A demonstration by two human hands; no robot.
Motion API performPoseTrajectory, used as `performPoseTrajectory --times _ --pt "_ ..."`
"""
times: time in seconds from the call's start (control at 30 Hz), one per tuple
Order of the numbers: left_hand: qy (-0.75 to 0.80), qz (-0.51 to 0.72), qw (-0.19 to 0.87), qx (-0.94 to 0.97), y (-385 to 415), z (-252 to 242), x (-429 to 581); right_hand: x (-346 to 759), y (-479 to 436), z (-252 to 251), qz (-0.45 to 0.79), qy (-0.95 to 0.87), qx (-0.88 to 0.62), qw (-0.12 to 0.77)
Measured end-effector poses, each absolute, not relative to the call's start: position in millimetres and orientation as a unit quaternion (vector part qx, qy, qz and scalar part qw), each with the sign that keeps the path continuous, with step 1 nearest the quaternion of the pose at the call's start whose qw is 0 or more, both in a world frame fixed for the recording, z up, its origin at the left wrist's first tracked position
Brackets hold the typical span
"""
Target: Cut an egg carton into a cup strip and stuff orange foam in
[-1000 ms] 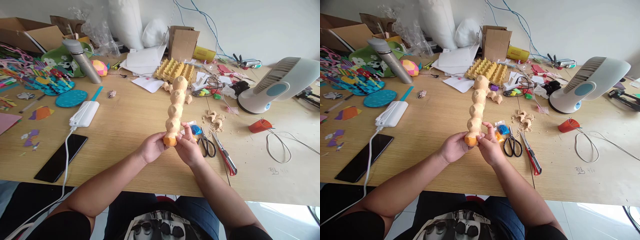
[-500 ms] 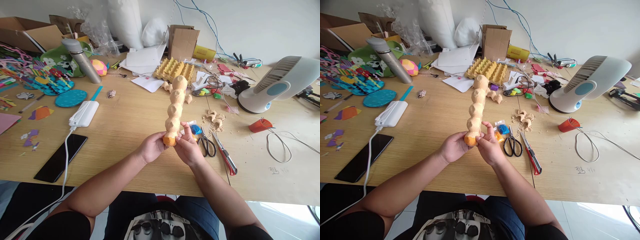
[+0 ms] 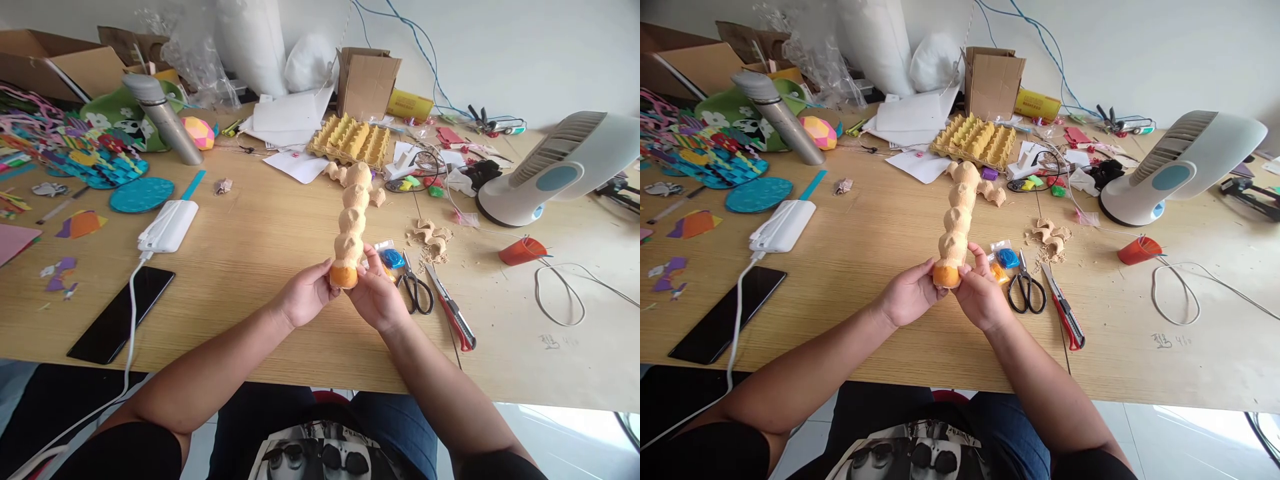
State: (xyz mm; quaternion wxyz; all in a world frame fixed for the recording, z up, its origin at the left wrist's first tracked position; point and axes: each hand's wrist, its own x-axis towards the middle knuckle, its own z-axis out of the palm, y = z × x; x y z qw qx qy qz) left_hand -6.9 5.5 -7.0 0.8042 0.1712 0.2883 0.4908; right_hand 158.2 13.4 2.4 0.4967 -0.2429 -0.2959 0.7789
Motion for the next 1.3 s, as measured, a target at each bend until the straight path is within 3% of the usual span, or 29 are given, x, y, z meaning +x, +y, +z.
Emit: performPoseTrajectory --times 0.7,1.3 --pt "0.330 0.499 0.744 0.297 4.4 -12.3 -5.1 155.6 12.2 -5.5 0.799 -0.238 -0.249 0.493" --pt "0.323 0.507 0.707 0.373 2.1 -16.1 -5.6 155.9 11.3 2.4 0.788 -0.294 -0.251 0.480"
